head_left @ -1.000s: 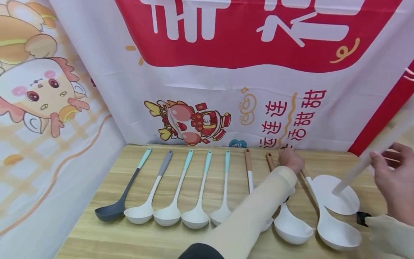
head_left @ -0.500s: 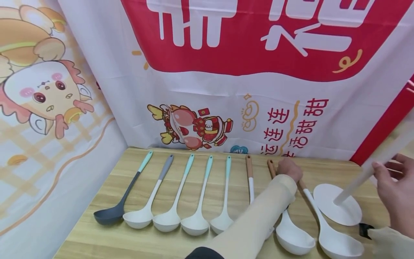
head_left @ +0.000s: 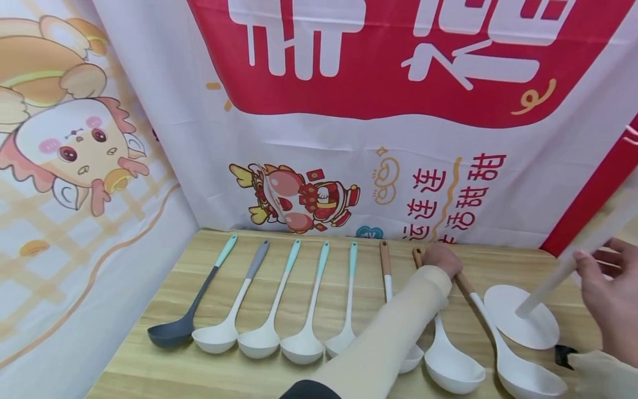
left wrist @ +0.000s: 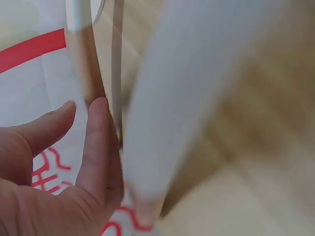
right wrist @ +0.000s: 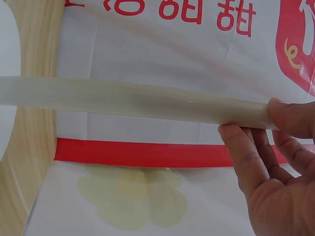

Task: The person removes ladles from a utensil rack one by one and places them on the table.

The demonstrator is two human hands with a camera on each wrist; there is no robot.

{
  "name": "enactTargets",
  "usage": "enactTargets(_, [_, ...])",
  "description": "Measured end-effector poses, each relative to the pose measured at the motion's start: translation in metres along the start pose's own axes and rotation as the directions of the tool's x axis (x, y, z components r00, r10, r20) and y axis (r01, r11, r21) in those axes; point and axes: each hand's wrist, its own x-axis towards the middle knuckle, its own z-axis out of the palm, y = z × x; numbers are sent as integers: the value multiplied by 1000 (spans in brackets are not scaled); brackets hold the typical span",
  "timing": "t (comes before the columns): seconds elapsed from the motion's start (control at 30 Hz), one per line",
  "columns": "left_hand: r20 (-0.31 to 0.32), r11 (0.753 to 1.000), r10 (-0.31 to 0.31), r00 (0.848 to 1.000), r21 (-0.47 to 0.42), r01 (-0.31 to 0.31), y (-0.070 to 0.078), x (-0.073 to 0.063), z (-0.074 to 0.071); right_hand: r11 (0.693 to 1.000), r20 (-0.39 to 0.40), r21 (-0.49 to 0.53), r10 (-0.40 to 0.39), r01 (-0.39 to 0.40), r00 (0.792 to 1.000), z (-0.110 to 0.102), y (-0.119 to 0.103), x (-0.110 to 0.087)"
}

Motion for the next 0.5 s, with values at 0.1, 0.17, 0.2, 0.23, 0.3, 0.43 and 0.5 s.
enactTargets(0.1, [-52,993,63,997,-94,-68,-8,-7,-28,999,-22,15,-39,39,999,2,3,3])
enactTargets(0.17, [-74,970,157,985,-178,-168,-19,-19,-58,997,-48,39,-67,69,997,3,6,6])
enactTargets(0.2, [-94,950,209,973,-216,-225,-26,-25,-73,996,-61,42,-74,76,995,3,7,6])
enactTargets(0.23, [-85,932,253,964,-247,-266,-32,-33,-94,995,-78,49,-81,85,994,4,8,7])
enactTargets(0.3, [-148,870,364,920,-300,-392,-49,-38,-122,992,-104,64,-101,108,989,4,8,9])
enactTargets(0.43, [-317,739,472,823,-367,-565,-93,-37,-170,990,-113,41,-127,132,986,3,9,11])
enactTargets(0.5, [-401,700,503,766,-331,-633,-123,-38,-188,992,-73,67,-101,106,992,4,17,20])
